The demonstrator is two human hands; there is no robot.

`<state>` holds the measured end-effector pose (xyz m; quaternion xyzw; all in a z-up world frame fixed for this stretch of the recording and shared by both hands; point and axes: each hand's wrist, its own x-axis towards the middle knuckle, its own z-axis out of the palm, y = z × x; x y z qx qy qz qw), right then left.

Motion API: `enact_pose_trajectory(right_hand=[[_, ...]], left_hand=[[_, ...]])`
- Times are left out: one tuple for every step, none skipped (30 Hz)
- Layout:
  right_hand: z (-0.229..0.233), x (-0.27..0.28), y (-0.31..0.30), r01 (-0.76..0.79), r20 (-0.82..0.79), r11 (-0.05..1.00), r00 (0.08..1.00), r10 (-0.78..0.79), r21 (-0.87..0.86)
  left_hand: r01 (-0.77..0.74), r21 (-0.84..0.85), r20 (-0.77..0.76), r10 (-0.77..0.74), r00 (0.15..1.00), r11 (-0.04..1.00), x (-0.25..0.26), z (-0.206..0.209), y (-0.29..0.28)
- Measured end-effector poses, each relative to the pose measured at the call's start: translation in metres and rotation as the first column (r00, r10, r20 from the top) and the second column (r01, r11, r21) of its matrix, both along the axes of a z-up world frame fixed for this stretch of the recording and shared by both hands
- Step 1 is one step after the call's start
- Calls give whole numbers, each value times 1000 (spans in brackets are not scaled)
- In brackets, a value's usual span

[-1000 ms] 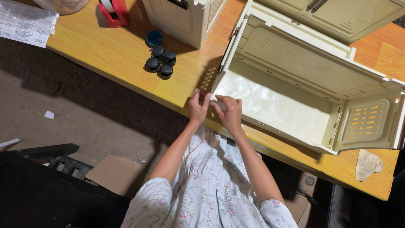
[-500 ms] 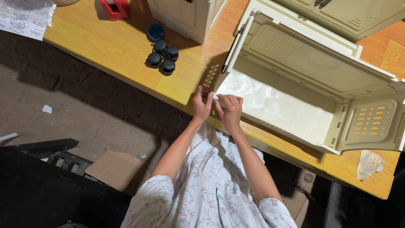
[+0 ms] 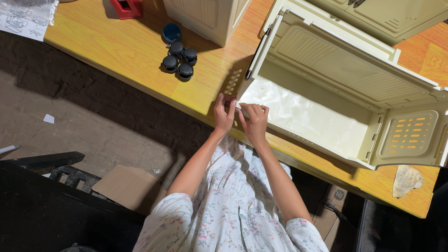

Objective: The person assembles a beige plastic storage crate on a wooden table. They unfold the base, attach side panels, insert a divider, and secure the lid by snapping the hinges and latches into place.

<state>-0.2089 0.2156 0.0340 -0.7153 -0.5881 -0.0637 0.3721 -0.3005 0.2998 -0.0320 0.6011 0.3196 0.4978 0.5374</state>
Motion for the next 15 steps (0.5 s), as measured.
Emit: enact_pose_trajectory(right_hand=[[0, 2, 0, -5, 8, 1000, 1000, 5, -9], [0, 3, -2, -8, 16, 1000, 1000, 8, -19], [-1, 5, -4, -11, 23, 1000, 1000, 11, -29], [-2, 5, -4, -3, 1, 999, 1000, 3, -44], [-4, 4, -4, 5, -21, 998, 1000, -6, -59], [-6, 4, -3, 11, -43, 997, 999, -14, -73], [-7, 5, -2, 19, -29, 997, 999, -21, -77], [-9, 5, -1, 28, -16, 996, 999, -29, -83], [-11, 4, 0, 36, -3, 995, 999, -37, -88], [-12, 4, 1, 35, 10, 995, 999, -34, -93], [-12, 4, 1, 33, 23, 995, 999, -31, -97], [-12, 5, 1, 32, 35, 994, 999, -29, -102], [-11, 6, 1, 17, 41, 994, 999, -13, -112], [-10, 7, 0, 2, 46, 993, 999, 4, -121], [-8, 9, -1, -13, 51, 992, 999, 20, -129]], left_hand=[[0, -5, 1, 0, 1000, 1000, 1, -1, 0], [2, -12, 1, -2, 1000, 1000, 1, -2, -1], [-5, -4, -10, 5, 1000, 1000, 0, -3, -1], [-13, 5, -19, 13, 1000, 1000, 1, -4, -1], [-20, 14, -28, 20, 999, 1000, 2, -5, -2], [-18, 12, -23, 19, 1000, 1000, 3, -4, -1], [-17, 10, -18, 17, 1000, 1000, 4, -4, -1], [-14, 7, -14, 14, 1000, 1000, 4, -4, -1], [-11, 2, -13, 11, 1000, 1000, 4, -3, -2], [-8, -3, -11, 8, 1000, 1000, 4, -2, -1], [-5, -8, -8, 5, 1000, 1000, 4, -1, -1], [-6, -9, 1, 6, 1000, 1000, 4, 0, -1], [-8, -9, 10, 8, 1000, 1000, 3, 1, -1], [-10, -9, 20, 10, 1000, 1000, 2, 2, -1], [-27, -3, -37, 27, 999, 1000, 0, 3, -2]])
